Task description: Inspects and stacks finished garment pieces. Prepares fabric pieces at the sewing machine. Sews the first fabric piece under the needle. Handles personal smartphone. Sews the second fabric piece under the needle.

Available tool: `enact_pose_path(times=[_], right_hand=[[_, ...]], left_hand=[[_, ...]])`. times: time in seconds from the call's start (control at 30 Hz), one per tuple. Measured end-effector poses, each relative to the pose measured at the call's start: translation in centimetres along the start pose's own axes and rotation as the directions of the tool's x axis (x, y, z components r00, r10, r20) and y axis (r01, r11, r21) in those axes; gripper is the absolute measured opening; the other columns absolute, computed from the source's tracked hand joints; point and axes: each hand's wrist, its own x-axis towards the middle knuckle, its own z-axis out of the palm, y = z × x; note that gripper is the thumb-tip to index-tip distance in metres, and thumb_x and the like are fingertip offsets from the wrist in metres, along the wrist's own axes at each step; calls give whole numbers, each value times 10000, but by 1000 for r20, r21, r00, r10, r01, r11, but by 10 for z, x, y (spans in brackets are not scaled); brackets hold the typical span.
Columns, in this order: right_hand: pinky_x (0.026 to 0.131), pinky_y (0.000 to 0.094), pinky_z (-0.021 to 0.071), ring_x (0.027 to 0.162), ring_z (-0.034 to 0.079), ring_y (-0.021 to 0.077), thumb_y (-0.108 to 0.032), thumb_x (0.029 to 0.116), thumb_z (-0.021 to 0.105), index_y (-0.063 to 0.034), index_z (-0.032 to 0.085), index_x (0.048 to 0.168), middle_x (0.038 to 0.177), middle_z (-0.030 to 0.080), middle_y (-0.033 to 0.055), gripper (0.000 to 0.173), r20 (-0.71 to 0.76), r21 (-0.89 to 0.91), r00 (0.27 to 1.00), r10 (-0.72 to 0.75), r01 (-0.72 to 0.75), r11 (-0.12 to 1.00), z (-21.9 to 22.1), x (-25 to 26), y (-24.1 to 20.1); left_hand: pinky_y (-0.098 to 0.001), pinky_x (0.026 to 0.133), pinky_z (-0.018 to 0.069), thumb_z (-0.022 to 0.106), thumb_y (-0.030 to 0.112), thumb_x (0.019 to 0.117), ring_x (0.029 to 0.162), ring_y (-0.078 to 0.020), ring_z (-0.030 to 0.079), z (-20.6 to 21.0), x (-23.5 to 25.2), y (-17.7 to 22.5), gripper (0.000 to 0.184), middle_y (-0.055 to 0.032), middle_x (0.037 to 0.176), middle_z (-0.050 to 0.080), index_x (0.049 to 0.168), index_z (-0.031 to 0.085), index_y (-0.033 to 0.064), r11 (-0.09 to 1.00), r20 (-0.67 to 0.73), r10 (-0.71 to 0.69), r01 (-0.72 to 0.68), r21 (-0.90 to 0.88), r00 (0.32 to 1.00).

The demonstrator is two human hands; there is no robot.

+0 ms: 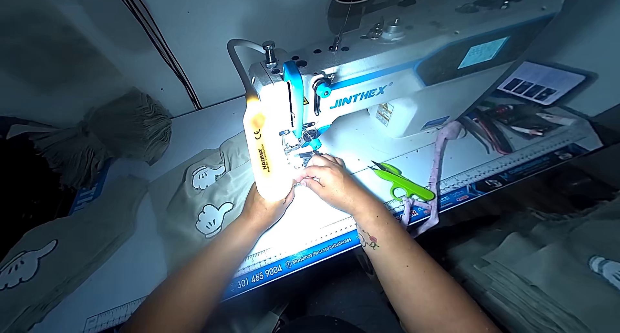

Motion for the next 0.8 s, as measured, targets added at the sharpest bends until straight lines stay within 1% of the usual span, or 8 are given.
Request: enact_pose_path(times=[0.23, 0.33, 0.43, 0.5, 0.57, 0.67, 0.73, 0.8], right_hand=[[983, 533, 415, 1039, 615, 275, -180, 1010, 625, -134, 774, 1013, 940, 659, 68, 156, 71, -118, 997, 12, -4, 993, 1, 1, -3], [985, 530, 413, 1043, 615, 276, -190, 1015, 619, -131, 766, 1011, 950, 662, 66, 158, 78, -160, 997, 17, -4, 987, 2, 1, -4], [992, 530, 421, 1037, 627, 272, -182, 994, 648, -131, 783, 989, 935, 674, 63, 145, 72, -158, 997, 15, -4, 987, 0, 1, -6], [1011, 526, 412, 1036, 628, 251, -188, 975, 665, -157, 802, 959, 916, 680, 43, 141, 51, -129, 999, 7, 0, 992, -2, 0, -4], [994, 513, 413, 1008, 631, 227, -212, 945, 678, -188, 819, 925, 881, 687, 18, 144, -4, -92, 999, -32, 32, 995, 0, -1, 0], [962, 505, 417, 969, 633, 207, -245, 907, 666, -219, 831, 896, 839, 684, -5, 167, -64, -83, 995, -73, 68, 994, 2, -2, 5], [965, 499, 407, 966, 622, 204, -265, 906, 668, -233, 834, 899, 833, 673, -8, 168, -53, -92, 997, -59, 54, 994, 2, -2, 6], [966, 508, 391, 973, 612, 210, -265, 897, 671, -240, 838, 901, 834, 662, -5, 169, -55, -87, 998, -41, 36, 996, 1, -2, 6]], left_hand=[[-348, 901, 551, 607, 150, 967, 1023, -212, 696, 0, 0, 0, 188, -45, 993, 750, 958, 782, 83, 1000, 13, -1, 1, 6, 1000], [-345, 902, 552, 609, 144, 966, 1023, -213, 693, -1, 1, 1, 183, -47, 990, 746, 959, 780, 78, 1000, 13, 3, -3, 3, 1000], [-363, 913, 551, 600, 123, 960, 1037, -228, 691, -5, 2, 3, 185, -54, 1003, 745, 976, 778, 75, 1000, 48, 17, -17, 9, 999], [-376, 925, 550, 597, 110, 951, 1063, -243, 683, -10, 2, 6, 200, -64, 1031, 738, 1020, 781, 72, 999, 102, 29, -32, 26, 994], [-388, 970, 539, 573, 120, 951, 1107, -254, 676, -15, 0, 8, 239, -78, 1087, 735, 1070, 771, 60, 998, 149, 47, -54, 43, 988], [-402, 1056, 492, 506, 227, 997, 1211, -263, 635, -21, -5, 8, 347, -95, 1214, 707, 1195, 732, 54, 998, 210, 61, -65, 12, 976], [-420, 1119, 437, 467, 302, 1016, 1300, -253, 581, -24, -9, 4, 421, -78, 1308, 673, 1300, 688, 82, 998, 275, 56, -54, -15, 960], [-444, 1157, 397, 446, 348, 1026, 1356, -244, 538, -27, -10, 0, 464, -60, 1376, 639, 1365, 649, 106, 998, 321, 62, -56, -25, 945]])
